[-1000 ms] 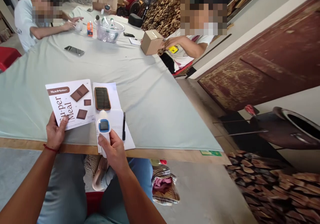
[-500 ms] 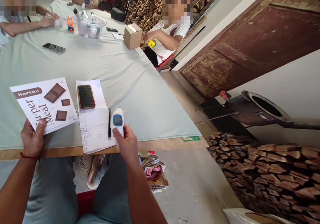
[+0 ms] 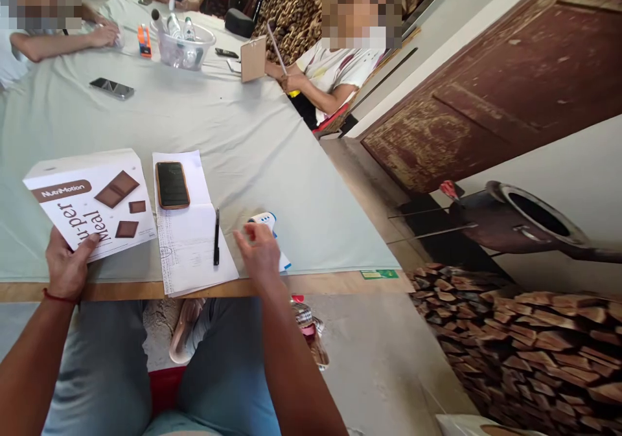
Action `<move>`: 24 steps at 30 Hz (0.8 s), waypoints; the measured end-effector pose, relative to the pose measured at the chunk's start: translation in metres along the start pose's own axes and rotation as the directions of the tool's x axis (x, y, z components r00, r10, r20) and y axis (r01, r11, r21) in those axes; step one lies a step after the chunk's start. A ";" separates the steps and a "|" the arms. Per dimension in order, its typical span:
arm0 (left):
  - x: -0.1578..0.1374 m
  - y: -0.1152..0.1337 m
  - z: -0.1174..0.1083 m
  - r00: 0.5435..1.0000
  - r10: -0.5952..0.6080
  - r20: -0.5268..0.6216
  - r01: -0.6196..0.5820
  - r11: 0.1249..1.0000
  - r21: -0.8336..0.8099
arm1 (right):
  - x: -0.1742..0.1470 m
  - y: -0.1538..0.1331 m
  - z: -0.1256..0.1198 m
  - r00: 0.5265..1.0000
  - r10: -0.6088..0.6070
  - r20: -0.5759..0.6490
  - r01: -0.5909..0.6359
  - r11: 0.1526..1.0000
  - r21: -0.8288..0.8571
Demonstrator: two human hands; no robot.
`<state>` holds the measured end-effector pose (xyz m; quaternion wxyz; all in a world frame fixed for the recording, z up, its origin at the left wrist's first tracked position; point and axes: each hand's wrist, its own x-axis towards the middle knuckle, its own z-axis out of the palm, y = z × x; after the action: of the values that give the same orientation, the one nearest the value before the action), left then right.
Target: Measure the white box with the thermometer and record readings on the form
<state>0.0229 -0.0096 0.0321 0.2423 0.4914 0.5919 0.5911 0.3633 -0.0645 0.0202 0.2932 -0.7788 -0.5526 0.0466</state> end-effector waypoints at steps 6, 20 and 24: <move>-0.001 -0.001 0.003 0.997 0.066 0.027 -0.063 0.993 -0.100 | 0.007 -0.043 0.024 0.976 0.076 0.202 -0.077 0.997 -0.007; 0.003 -0.020 0.003 0.971 0.239 -0.016 -0.240 0.970 -0.038 | -0.048 -0.044 0.014 0.999 -0.031 -0.044 0.054 0.548 0.835; 0.004 -0.028 0.000 0.966 0.259 -0.016 -0.251 0.948 0.193 | -0.062 -0.058 0.018 0.978 -0.175 0.109 -0.011 0.486 0.874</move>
<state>0.0129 -0.0010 0.0075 0.1035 0.5723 0.5819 0.5685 0.2837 -0.0996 0.0196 0.5957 -0.4886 -0.5145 0.3764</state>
